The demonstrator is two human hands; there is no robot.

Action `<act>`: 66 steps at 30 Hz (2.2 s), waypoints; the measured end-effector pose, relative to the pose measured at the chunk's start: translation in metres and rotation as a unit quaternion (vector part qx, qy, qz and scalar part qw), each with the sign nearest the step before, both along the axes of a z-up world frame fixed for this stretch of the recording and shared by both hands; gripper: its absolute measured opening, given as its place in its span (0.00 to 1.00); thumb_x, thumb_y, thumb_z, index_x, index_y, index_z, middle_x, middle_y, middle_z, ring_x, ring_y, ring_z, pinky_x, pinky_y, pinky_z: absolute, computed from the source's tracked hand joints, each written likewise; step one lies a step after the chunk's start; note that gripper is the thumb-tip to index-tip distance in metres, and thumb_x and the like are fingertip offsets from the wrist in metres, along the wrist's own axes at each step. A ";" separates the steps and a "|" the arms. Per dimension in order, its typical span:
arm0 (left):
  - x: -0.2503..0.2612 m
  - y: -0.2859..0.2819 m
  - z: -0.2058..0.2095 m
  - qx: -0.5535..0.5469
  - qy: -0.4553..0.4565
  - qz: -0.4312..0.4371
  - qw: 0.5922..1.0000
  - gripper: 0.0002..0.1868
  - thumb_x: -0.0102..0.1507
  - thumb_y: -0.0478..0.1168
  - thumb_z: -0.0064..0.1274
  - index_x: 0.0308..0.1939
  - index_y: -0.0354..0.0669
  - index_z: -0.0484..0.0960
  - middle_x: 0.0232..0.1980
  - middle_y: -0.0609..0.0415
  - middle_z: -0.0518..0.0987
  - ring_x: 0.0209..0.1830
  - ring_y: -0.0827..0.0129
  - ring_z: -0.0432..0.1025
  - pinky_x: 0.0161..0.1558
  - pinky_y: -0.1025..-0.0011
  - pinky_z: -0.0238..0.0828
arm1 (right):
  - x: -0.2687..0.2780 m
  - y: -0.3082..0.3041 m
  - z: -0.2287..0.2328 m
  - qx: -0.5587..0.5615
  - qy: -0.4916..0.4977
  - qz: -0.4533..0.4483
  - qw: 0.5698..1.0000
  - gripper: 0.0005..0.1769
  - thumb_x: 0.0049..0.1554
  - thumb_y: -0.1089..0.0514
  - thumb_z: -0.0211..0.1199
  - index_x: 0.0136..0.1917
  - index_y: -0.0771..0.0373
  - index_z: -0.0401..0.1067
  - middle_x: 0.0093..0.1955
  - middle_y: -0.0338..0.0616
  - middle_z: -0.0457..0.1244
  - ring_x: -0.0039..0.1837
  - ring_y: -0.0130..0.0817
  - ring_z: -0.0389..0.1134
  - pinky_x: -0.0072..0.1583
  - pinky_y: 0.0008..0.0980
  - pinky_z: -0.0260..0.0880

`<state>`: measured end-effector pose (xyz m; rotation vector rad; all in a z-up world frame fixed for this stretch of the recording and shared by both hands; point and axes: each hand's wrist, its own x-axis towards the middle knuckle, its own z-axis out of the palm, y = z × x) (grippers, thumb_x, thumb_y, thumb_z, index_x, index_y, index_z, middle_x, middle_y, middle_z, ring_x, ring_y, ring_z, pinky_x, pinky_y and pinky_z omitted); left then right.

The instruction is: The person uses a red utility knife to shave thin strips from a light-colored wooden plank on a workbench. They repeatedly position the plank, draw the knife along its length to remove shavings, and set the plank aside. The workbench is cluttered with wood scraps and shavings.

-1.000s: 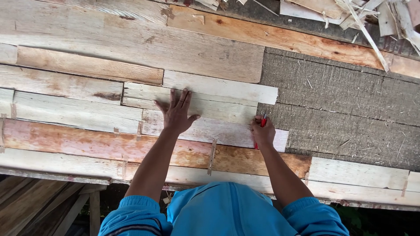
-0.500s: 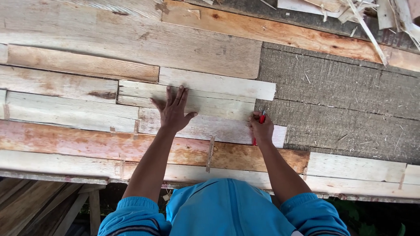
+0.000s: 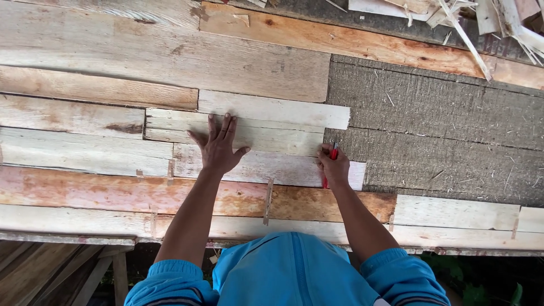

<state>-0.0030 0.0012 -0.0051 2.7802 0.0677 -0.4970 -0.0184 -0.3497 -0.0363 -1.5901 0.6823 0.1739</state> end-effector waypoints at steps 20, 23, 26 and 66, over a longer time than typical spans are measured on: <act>-0.035 -0.011 0.002 0.031 0.043 0.030 0.998 0.44 0.68 0.63 0.43 0.83 0.62 0.44 0.87 0.62 0.34 0.86 0.52 0.26 0.72 0.22 0.17 | -0.004 -0.016 -0.013 -0.142 0.057 0.127 0.980 0.22 0.60 0.50 0.68 0.64 0.59 0.73 0.46 0.48 0.68 0.40 0.36 0.72 0.41 0.39 0.74; -0.062 -0.009 -0.002 0.030 0.038 0.061 0.997 0.43 0.69 0.60 0.43 0.84 0.60 0.43 0.87 0.60 0.35 0.86 0.51 0.27 0.72 0.23 0.18 | -0.009 -0.011 0.019 -0.181 0.058 0.136 0.972 0.22 0.63 0.43 0.62 0.66 0.55 0.73 0.41 0.44 0.68 0.39 0.35 0.73 0.44 0.42 0.73; -0.090 -0.008 -0.005 0.027 0.044 0.089 0.995 0.44 0.69 0.59 0.44 0.84 0.58 0.42 0.87 0.59 0.35 0.86 0.50 0.27 0.73 0.23 0.19 | -0.012 -0.001 0.057 -0.178 0.030 0.137 0.974 0.21 0.65 0.45 0.58 0.65 0.58 0.72 0.37 0.45 0.66 0.37 0.36 0.72 0.44 0.41 0.72; -0.036 0.083 -0.018 -0.024 -0.016 0.119 0.992 0.43 0.72 0.62 0.36 0.84 0.55 0.39 0.87 0.54 0.33 0.86 0.49 0.22 0.76 0.31 0.14 | 0.104 0.117 0.023 -0.180 0.090 0.611 0.766 0.13 0.71 0.52 0.49 0.51 0.62 0.68 0.43 0.47 0.64 0.48 0.41 0.71 0.52 0.40 0.75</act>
